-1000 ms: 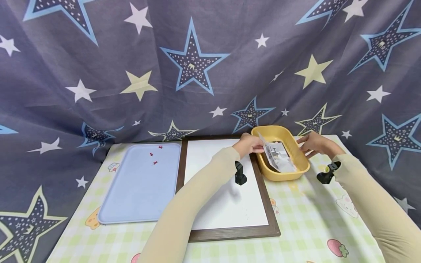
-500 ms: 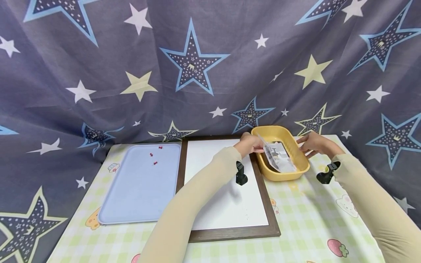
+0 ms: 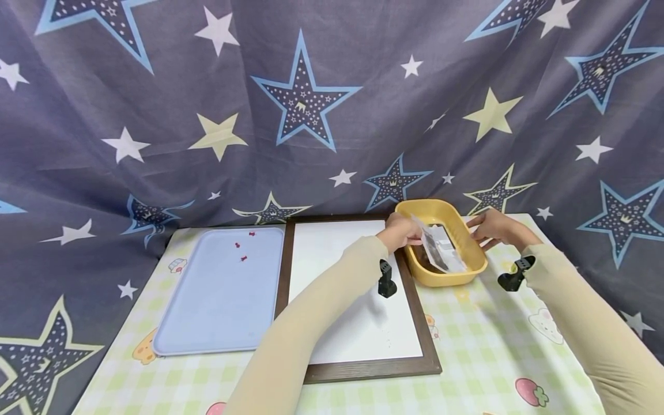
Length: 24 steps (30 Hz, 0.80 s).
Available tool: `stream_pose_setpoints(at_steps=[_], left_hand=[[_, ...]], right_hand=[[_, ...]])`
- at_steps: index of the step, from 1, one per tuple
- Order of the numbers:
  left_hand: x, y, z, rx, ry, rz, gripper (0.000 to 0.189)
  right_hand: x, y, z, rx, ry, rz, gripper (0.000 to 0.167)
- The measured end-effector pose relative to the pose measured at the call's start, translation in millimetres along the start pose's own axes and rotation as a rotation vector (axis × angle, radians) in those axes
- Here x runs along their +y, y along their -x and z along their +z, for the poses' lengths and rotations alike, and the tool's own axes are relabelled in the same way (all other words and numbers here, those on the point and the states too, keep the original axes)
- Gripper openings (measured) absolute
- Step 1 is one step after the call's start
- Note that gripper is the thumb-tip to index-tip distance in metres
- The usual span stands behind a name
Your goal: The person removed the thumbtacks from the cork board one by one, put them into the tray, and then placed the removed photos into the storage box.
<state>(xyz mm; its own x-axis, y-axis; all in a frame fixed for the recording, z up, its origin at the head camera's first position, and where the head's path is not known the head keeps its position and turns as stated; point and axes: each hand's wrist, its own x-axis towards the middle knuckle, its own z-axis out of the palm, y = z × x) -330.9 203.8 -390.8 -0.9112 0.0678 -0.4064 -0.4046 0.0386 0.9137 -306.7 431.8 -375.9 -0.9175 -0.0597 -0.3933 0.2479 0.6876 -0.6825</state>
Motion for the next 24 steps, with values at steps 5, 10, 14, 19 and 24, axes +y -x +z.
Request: stream_pose_setpoints(at_steps=[5,10,14,19,24], left_hand=[[2.9,7.1,-6.1,-0.101,0.082,-0.03,0.052],[5.4,-4.1,-12.1,-0.23,0.104,-0.085,0.05],[-8.4,-50.9,4.0,-0.218,0.035,-0.116,0.047],[-31.1,-114.9,23.1,-0.235,0.057,-0.155,0.054],[-14.2,-76.7,8.4,-0.286,0.075,-0.165,0.066]], right_hand=[[-1,0.1,1,-0.01,0.004,0.004,0.055],[0,0.7,1,-0.002,0.007,-0.002,0.055],[0,0.5,0,0.0,0.009,-0.006,0.055],[0,0.8,0,-0.005,0.01,-0.01,0.056],[-1,1.0,1,-0.012,0.015,-0.013,0.057]])
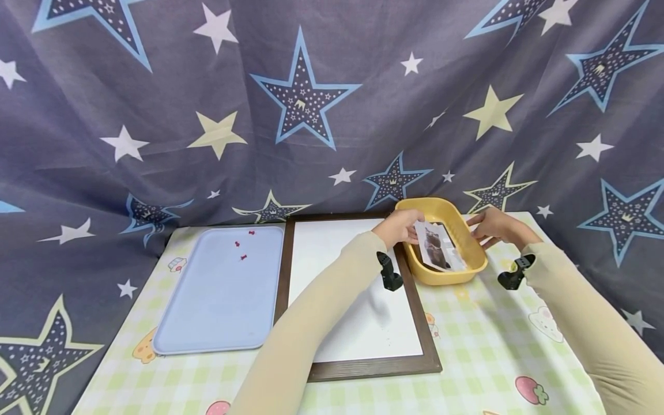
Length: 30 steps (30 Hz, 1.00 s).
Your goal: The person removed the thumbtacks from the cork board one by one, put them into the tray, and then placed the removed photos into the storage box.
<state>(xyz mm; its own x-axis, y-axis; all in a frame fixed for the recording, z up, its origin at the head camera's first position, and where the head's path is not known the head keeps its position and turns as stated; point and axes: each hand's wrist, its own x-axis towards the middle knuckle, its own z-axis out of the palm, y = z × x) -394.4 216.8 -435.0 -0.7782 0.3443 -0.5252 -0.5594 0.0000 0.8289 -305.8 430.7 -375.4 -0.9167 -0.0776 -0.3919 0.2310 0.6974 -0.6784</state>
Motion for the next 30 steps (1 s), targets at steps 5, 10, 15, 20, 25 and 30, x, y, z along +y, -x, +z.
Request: stream_pose_setpoints(at_steps=[5,10,15,20,25,30], left_hand=[[14.4,68.3,1.1,-0.046,0.014,-0.033,0.065],[5.0,18.9,2.4,-0.055,0.027,-0.076,0.066],[-8.1,-39.3,5.3,-0.033,0.037,-0.087,0.065],[-34.6,-151.5,5.5,-0.049,0.038,-0.11,0.08],[-52.9,-240.7,5.3,-0.054,0.063,-0.149,0.091],[-34.9,-165.6,7.5,-0.045,0.062,-0.145,0.084]], right_hand=[[0,0.2,1,0.0,0.013,0.001,0.057],[0,-0.1,1,0.0,0.013,0.001,0.057],[-3,0.4,1,-0.003,0.028,0.009,0.056],[-3,1.3,2,-0.001,0.03,0.01,0.056],[-2,0.3,1,0.007,0.033,0.006,0.057],[-3,0.0,2,0.01,0.032,0.012,0.056]])
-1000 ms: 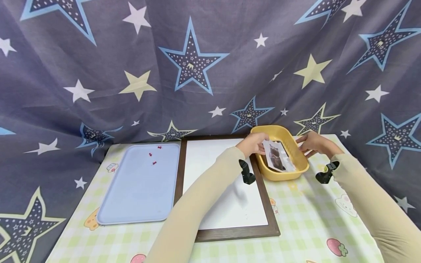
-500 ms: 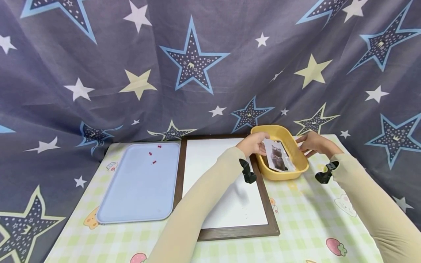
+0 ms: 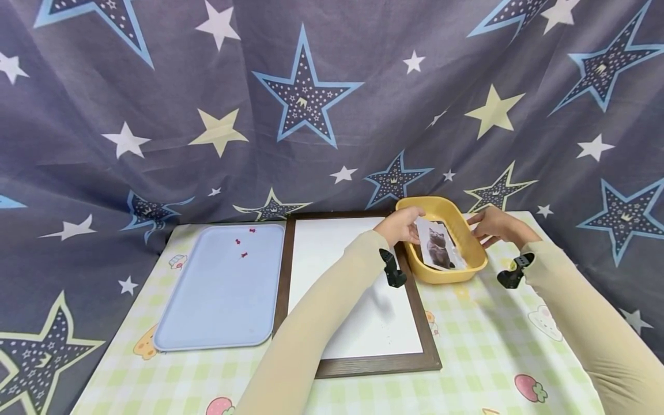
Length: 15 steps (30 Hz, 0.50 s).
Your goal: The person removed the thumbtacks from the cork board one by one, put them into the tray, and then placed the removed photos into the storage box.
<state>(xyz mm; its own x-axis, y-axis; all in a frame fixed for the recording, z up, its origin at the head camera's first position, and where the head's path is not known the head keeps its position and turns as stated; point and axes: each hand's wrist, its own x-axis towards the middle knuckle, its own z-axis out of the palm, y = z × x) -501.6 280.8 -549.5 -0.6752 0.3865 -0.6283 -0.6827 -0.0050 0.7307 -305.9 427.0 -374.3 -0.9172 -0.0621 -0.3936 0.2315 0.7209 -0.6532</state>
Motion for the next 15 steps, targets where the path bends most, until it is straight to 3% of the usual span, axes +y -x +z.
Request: stream_pose_setpoints(at_steps=[4,7,10,15], left_hand=[[7.8,74.8,5.0,0.017,0.023,0.017,0.073],[10.7,112.9,6.0,0.008,0.014,0.033,0.071],[11.1,129.5,4.9,-0.018,-0.003,0.04,0.073],[9.4,123.4,1.6,-0.033,0.012,0.035,0.075]], right_hand=[[-2,0.2,-1,0.009,-0.001,0.005,0.056],[-2,1.0,0,0.011,0.003,0.006,0.056],[-3,1.3,0,0.014,0.01,0.004,0.056],[-1,0.4,1,0.022,0.002,0.007,0.055]])
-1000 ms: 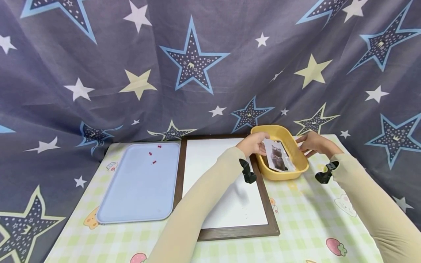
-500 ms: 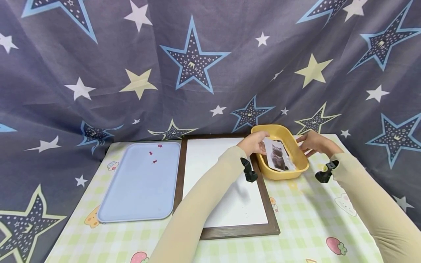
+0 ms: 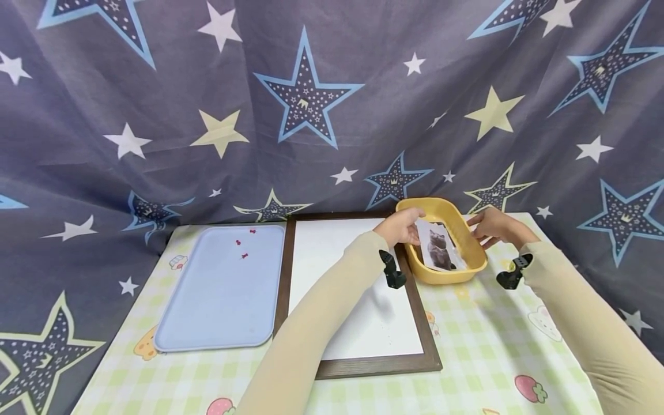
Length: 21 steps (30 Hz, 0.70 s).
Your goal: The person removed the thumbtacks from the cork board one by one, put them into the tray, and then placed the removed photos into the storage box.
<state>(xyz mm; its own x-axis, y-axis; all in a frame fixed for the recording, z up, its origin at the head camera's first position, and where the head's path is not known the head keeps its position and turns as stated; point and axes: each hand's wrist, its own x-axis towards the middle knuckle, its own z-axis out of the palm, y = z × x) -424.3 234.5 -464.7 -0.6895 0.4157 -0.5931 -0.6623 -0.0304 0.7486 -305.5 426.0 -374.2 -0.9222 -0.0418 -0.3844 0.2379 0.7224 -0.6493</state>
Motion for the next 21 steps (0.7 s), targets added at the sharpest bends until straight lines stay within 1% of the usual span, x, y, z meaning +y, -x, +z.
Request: stream_pose_setpoints(at_steps=[1,2,4,8,10,11,14,21], left_hand=[[-0.6,1.0,-1.1,-0.011,-0.007,0.004,0.075],[-0.4,10.4,-0.2,-0.011,-0.01,0.003,0.074],[2.6,41.8,1.3,-0.024,-0.003,0.002,0.073],[6.1,101.1,6.9,-0.04,-0.028,0.024,0.069],[6.2,113.1,7.0,-0.046,-0.017,0.029,0.069],[6.3,116.8,6.6,-0.055,-0.013,0.028,0.069],[5.8,120.0,5.7,-0.061,-0.006,0.032,0.069],[7.2,116.7,6.3,-0.068,-0.021,0.057,0.067]], right_hand=[[1,-0.1,0,0.001,-0.004,0.002,0.055],[1,0.0,1,0.002,-0.006,0.004,0.055],[2,-0.3,1,0.002,-0.006,0.001,0.055],[2,0.2,3,0.008,-0.004,-0.009,0.056],[3,0.1,3,0.008,-0.004,-0.009,0.055],[3,0.0,3,0.007,-0.004,-0.008,0.055],[2,0.3,4,0.005,-0.005,-0.006,0.055],[1,0.6,1,0.014,0.01,-0.011,0.055]])
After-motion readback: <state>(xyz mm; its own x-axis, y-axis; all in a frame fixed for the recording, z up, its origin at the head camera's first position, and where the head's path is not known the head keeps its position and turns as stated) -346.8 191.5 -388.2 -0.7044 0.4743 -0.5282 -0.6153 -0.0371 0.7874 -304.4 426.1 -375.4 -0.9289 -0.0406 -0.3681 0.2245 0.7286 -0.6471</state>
